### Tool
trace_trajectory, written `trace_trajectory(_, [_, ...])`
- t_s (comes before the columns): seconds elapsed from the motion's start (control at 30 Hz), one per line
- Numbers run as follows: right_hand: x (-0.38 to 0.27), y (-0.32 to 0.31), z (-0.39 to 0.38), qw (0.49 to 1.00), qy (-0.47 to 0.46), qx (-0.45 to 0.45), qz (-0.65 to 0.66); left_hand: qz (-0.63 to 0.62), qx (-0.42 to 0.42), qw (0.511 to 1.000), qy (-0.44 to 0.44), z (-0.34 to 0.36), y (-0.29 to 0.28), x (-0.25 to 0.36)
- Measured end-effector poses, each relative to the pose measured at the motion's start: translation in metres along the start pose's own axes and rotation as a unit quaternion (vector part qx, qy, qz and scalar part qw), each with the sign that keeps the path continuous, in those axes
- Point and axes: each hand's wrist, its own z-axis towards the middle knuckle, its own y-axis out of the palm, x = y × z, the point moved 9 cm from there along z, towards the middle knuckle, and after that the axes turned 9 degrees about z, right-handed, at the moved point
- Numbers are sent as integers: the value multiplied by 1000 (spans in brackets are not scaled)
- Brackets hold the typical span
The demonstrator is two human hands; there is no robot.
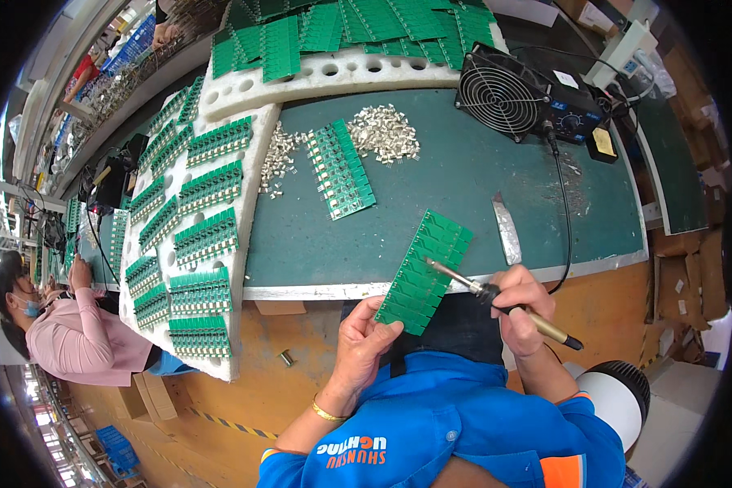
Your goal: The person solders electronic components onto circuit boards using a soldering iron and solder wire by hand.
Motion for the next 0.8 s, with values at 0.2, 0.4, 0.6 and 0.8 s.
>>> trace_trajectory(0.2, [2, 7, 4, 999, 25, -19, -32, -15, -21, 1000, 7, -1, 2, 2])
trace_trajectory(0.4, [5, 9, 5, 998, 40, -28, -43, -1, -22, 1000, 15, -1, -1, 2])
trace_trajectory(0.6, [6, 9, 8, 997, 44, -30, -53, 8, -28, 999, 22, 1, 0, 2])
trace_trajectory(0.8, [6, 9, 9, 997, 41, -37, -59, 9, -27, 999, 24, 1, -1, 3])
